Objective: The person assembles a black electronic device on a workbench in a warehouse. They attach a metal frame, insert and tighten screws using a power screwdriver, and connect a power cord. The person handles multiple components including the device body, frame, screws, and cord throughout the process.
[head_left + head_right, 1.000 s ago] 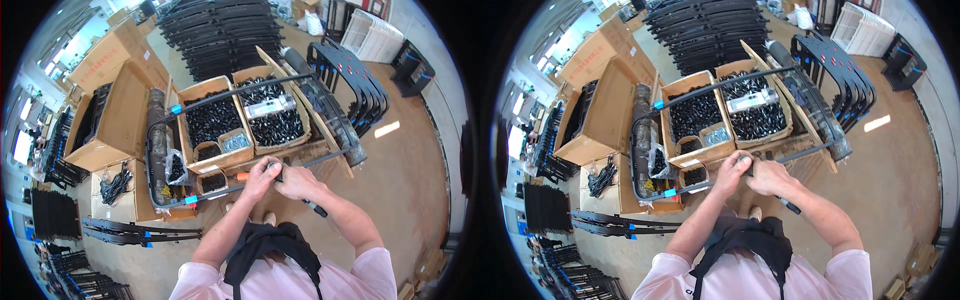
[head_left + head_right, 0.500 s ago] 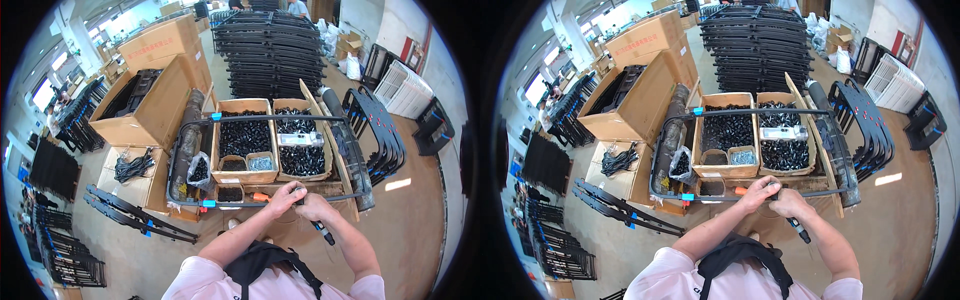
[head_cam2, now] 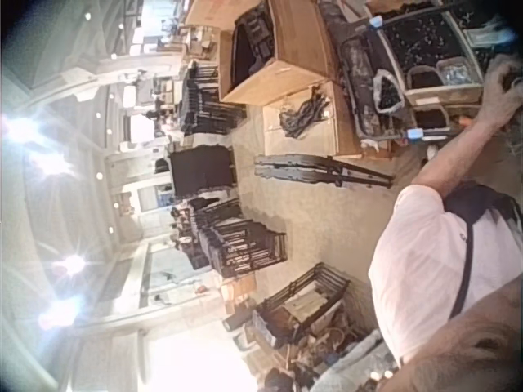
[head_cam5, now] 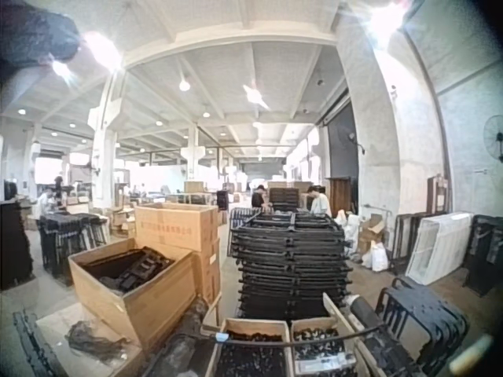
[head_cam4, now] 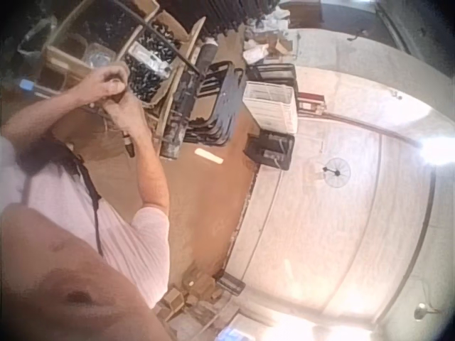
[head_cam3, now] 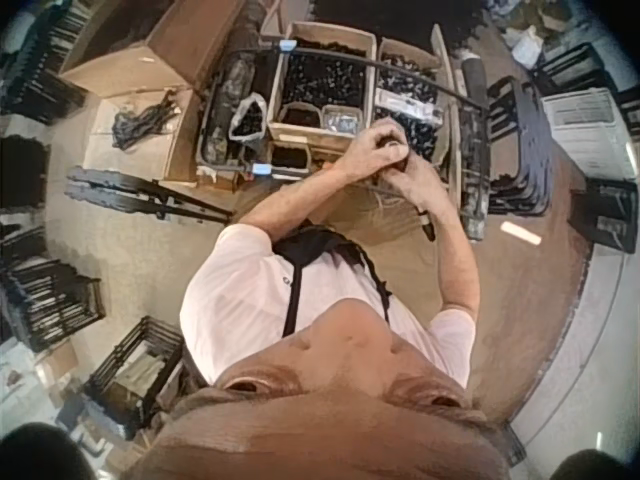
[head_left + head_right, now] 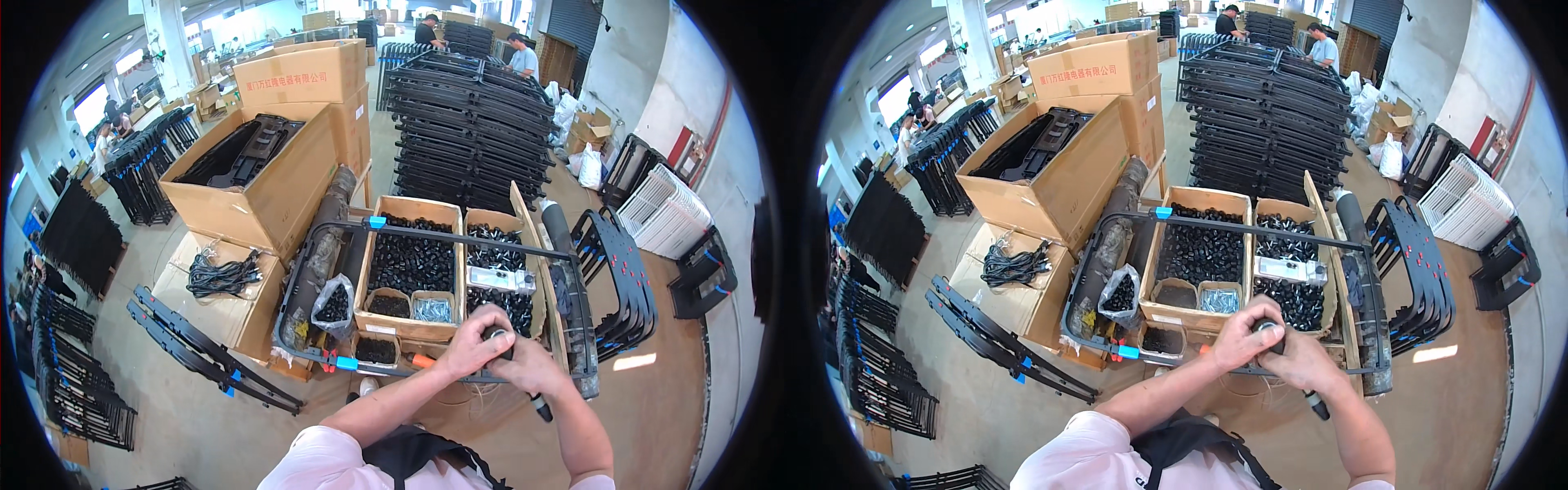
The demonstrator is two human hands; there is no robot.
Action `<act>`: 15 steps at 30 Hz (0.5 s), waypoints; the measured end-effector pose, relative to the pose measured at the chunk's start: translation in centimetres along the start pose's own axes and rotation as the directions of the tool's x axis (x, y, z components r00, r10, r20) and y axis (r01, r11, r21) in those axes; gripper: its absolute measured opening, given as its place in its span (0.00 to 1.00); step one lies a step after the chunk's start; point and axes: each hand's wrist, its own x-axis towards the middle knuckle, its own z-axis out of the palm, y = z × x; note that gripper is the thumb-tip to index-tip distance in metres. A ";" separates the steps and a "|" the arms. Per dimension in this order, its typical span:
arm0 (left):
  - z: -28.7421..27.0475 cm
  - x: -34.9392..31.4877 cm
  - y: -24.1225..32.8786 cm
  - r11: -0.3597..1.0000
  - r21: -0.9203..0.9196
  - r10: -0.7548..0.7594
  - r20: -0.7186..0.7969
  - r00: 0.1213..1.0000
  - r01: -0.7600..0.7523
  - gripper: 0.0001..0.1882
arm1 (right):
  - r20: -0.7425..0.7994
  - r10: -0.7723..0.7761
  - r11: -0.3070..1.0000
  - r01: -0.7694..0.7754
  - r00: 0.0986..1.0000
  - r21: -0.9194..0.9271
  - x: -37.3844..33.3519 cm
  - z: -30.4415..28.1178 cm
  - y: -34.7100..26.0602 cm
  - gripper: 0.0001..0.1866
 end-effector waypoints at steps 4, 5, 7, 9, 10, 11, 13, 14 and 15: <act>-7.6 2.0 1.1 0.995 0.073 0.072 -0.091 0.993 -0.066 0.11 | -0.021 -0.018 0.999 0.017 1.000 -0.026 4.4 0.6 -5.2 0.38; -9.5 1.6 0.0 0.998 0.035 0.049 -0.124 0.991 -0.045 0.11 | -0.071 -0.093 0.986 0.082 0.993 -0.148 6.1 2.0 -5.0 0.39; -13.9 0.1 -4.1 0.999 -0.001 -0.042 -0.291 0.956 0.043 0.13 | -0.087 -0.122 0.963 0.096 0.989 -0.253 10.3 5.0 -4.5 0.41; -17.9 -1.5 -7.8 0.820 -0.145 -0.556 -0.432 0.710 0.553 0.20 | -0.041 -0.183 0.902 0.151 0.982 -0.404 14.3 8.1 -4.5 0.42; -20.0 -2.6 -10.0 0.725 -0.173 -0.675 -0.372 0.637 0.667 0.24 | -0.022 -0.232 0.872 0.198 0.972 -0.448 16.3 10.2 -4.3 0.42; -22.1 -3.4 -11.5 0.617 -0.192 -0.776 -0.309 0.550 0.763 0.29 | -0.003 -0.285 0.835 0.247 0.958 -0.491 18.5 12.3 -4.2 0.41; -26.5 -6.9 -17.1 0.617 -0.130 -0.741 -0.430 0.516 0.776 0.38 | 0.102 -0.386 0.759 0.378 0.917 -0.530 22.7 15.9 -7.4 0.39; -26.8 -5.0 -15.3 0.597 -0.120 -0.758 -0.409 0.508 0.793 0.39 | 0.086 -0.366 0.772 0.353 0.927 -0.529 24.6 16.9 -6.9 0.40; -27.3 -2.8 -13.5 0.577 -0.108 -0.775 -0.387 0.501 0.810 0.41 | 0.068 -0.344 0.785 0.326 0.937 -0.527 26.5 17.8 -6.0 0.40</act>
